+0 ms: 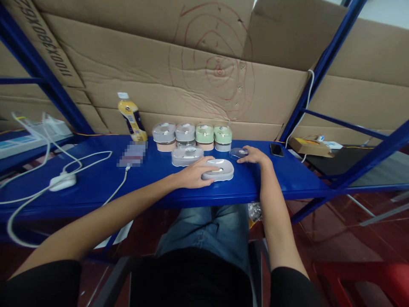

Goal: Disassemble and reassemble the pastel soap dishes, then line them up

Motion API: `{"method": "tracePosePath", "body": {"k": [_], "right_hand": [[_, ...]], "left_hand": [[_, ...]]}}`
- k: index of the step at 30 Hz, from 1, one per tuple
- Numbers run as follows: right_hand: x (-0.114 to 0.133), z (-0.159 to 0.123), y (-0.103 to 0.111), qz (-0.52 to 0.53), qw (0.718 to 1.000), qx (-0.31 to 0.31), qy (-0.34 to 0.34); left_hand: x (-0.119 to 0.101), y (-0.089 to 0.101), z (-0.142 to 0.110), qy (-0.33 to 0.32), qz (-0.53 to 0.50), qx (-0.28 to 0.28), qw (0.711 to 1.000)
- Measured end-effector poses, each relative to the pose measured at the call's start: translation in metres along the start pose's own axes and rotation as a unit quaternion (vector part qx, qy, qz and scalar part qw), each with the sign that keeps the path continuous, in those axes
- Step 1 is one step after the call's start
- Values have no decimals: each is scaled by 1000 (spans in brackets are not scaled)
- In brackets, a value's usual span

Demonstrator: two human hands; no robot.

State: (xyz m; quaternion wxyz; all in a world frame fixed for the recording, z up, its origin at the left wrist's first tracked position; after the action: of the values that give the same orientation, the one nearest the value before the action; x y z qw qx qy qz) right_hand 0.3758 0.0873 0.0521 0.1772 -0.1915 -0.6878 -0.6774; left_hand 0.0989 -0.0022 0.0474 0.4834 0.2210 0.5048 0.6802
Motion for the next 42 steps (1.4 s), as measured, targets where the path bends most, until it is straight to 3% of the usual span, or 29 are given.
{"method": "tracePosePath", "body": {"k": [10, 18, 21, 26, 29, 33, 36, 39, 42], "right_hand": [[3, 1, -4, -24, 1000, 6, 9], [7, -1, -3, -35, 999, 6, 8], [6, -1, -2, -39, 999, 4, 3], [3, -2, 0, -33, 999, -10, -6], [2, -2, 3, -33, 999, -26, 1], [6, -5, 15, 37, 997, -63, 33], [22, -16, 21, 174, 976, -55, 115], [53, -33, 16, 286, 934, 18, 212], [81, -48, -1, 306, 908, 110, 262]], "left_hand": [[4, -2, 2, 6, -3, 16, 1000], [10, 1, 3, 22, -26, -32, 999], [12, 11, 3, 22, -29, -73, 997], [21, 45, -6, 40, 0, -213, 976], [24, 54, -10, 46, 15, -243, 969], [10, 41, -5, -9, 5, -194, 981], [6, 23, -1, -13, -4, -133, 991], [10, 9, 1, 11, -18, -88, 996], [17, 4, 2, 39, -53, -72, 995]]}}
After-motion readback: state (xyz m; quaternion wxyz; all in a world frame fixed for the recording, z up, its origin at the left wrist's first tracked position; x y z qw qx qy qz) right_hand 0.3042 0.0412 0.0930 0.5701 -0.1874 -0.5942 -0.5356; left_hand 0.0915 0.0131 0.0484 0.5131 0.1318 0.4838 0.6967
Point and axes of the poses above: each hand's wrist, its own z-axis towards the middle knuckle, its own y-axis out of the back of the hand, x = y × z, the point moved 9 cm from there along z, towards the middle knuckle, and after that the axes turned 7 degrees about z, right-handed, at the moved point
